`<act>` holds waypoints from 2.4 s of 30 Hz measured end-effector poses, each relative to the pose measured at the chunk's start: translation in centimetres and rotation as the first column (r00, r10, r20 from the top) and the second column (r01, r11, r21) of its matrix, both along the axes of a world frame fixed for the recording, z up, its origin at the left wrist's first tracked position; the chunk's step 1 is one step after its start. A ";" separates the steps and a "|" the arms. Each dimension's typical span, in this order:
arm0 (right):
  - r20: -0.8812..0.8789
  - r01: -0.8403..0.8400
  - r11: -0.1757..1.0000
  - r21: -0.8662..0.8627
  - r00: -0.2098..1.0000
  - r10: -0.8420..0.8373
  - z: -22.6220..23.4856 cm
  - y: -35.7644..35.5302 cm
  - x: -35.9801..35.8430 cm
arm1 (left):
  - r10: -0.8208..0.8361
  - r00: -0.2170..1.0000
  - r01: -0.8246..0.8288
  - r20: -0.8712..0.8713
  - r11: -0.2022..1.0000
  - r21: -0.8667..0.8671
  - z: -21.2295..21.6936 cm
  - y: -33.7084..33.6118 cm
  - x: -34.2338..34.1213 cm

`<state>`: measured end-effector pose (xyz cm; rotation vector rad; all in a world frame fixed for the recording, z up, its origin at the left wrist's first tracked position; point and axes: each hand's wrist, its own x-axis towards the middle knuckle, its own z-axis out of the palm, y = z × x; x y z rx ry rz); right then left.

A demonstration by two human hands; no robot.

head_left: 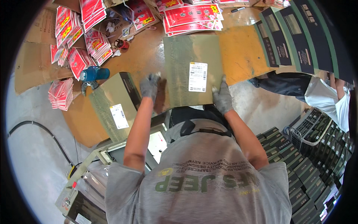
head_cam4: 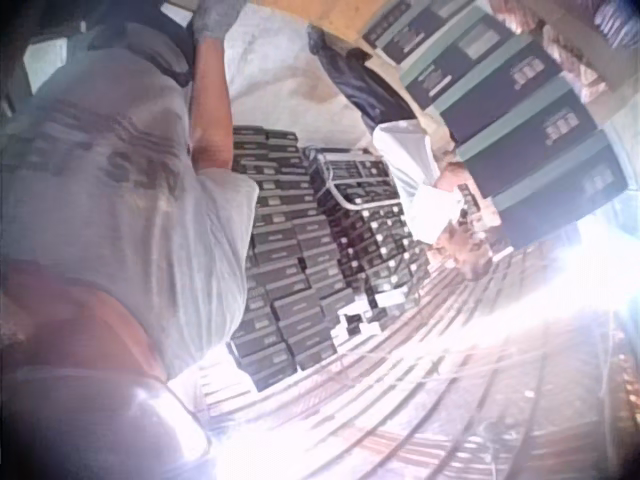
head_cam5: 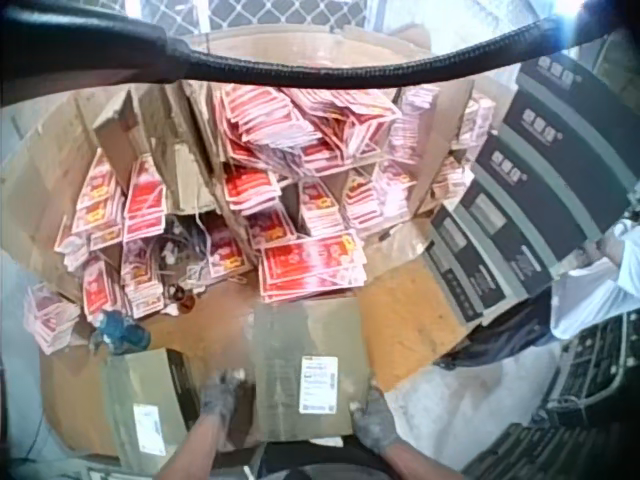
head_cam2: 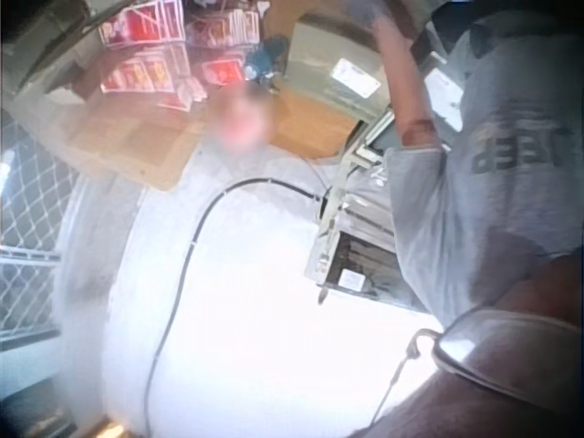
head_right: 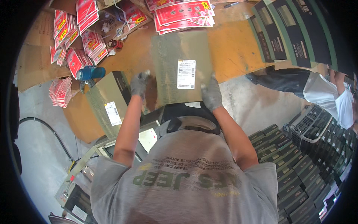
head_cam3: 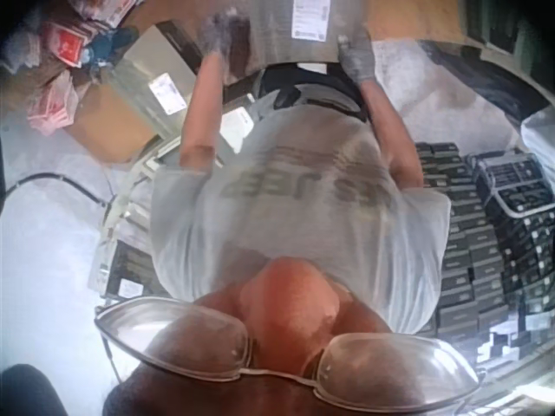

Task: The person places a shoe into a cardboard box, adds tissue paper and a red product insert, then closes the box and moves it to a stack. They repeat the process with another shoe and box, handling the shoes and packaging materials by hand.

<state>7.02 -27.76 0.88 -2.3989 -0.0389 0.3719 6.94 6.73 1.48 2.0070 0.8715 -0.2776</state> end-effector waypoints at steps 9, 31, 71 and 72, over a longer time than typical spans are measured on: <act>-0.172 0.097 0.992 0.075 0.982 -0.083 1.1 0.8 -0.7 | 0.504 0.714 -0.640 0.486 0.752 0.161 -11.4 14.4 15.1; 0.219 -0.357 0.893 -0.274 0.881 0.419 16.6 11.3 3.9 | 0.312 0.940 -0.109 -0.138 -0.107 -0.988 6.1 -10.8 -2.3; 0.012 0.233 0.955 -0.184 0.972 -0.235 0.3 2.6 -0.5 | 0.178 0.883 -0.380 0.434 0.814 0.439 -14.8 19.0 12.3; 0.013 0.225 0.960 -0.169 0.974 -0.226 -0.1 2.4 -0.4 | 0.174 0.876 -0.386 0.449 0.811 0.440 -15.6 20.1 11.6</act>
